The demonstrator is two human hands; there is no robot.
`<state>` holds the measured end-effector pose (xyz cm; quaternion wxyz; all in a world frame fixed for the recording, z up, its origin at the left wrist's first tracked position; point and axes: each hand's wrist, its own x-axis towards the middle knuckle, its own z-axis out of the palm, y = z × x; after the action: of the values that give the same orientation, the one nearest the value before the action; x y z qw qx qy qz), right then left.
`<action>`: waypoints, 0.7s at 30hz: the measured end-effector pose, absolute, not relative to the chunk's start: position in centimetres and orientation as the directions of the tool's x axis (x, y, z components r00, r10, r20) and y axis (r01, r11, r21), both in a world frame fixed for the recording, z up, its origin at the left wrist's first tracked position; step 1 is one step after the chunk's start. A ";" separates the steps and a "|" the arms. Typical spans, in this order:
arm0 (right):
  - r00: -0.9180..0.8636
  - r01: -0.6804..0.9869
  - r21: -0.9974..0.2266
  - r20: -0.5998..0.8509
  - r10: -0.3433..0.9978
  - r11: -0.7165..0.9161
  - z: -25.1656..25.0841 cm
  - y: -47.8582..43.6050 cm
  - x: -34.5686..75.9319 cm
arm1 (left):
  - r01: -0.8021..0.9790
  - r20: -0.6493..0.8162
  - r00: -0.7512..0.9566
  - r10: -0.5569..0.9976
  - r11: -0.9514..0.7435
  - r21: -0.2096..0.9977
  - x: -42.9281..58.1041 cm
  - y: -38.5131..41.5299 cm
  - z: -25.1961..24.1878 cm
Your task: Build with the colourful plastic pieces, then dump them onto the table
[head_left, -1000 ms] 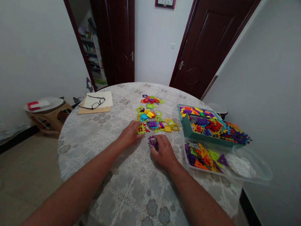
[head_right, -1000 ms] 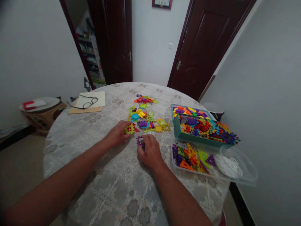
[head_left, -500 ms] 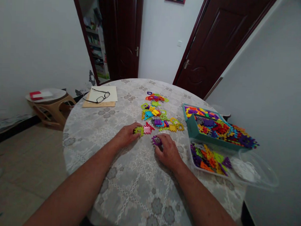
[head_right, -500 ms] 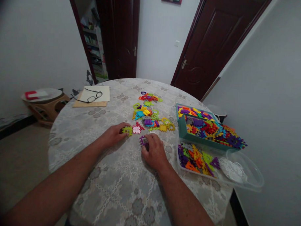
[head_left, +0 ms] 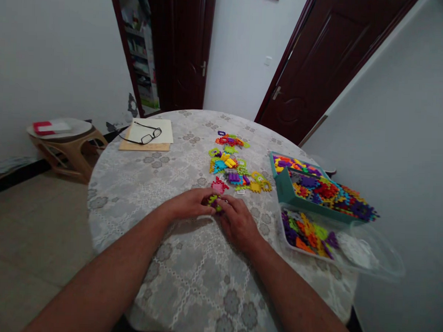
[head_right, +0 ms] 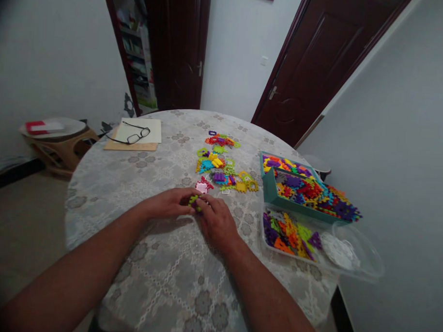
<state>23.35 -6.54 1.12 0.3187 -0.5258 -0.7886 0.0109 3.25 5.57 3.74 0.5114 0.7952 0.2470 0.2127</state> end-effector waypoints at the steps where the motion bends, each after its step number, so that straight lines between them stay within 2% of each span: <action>1: -0.250 0.815 -0.354 0.499 0.830 0.459 1.1 -6.5 23.3 | 0.190 0.086 0.795 0.601 -0.382 0.904 3.2 5.5 3.8; 4: -0.224 0.796 -0.392 0.516 0.827 0.461 0.7 -6.5 23.4 | 0.214 0.115 0.811 0.573 -0.474 0.854 2.9 5.7 3.8; 8: 0.004 0.780 -0.538 0.514 0.858 0.319 -0.4 -5.8 24.2 | 0.249 0.175 0.757 0.629 -0.526 0.813 2.1 6.9 3.4; 10: 0.073 0.788 -0.562 0.491 0.868 0.251 -0.6 -4.9 24.5 | 0.257 0.197 0.721 0.665 -0.520 0.815 1.8 7.4 3.0; 15: 0.035 0.877 -0.445 0.439 0.898 0.184 0.1 -1.7 24.6 | 0.220 0.215 0.737 0.641 -0.527 0.821 1.8 7.8 2.2; 21: 0.079 0.975 -0.220 0.243 0.967 -0.024 0.7 0.5 22.7 | 0.329 0.221 0.680 0.699 -0.561 0.760 2.0 8.0 2.0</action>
<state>22.73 0.50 0.68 0.1657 -0.7155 -0.6786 -0.0126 2.02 8.02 1.99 0.3564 0.8445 0.3043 0.2594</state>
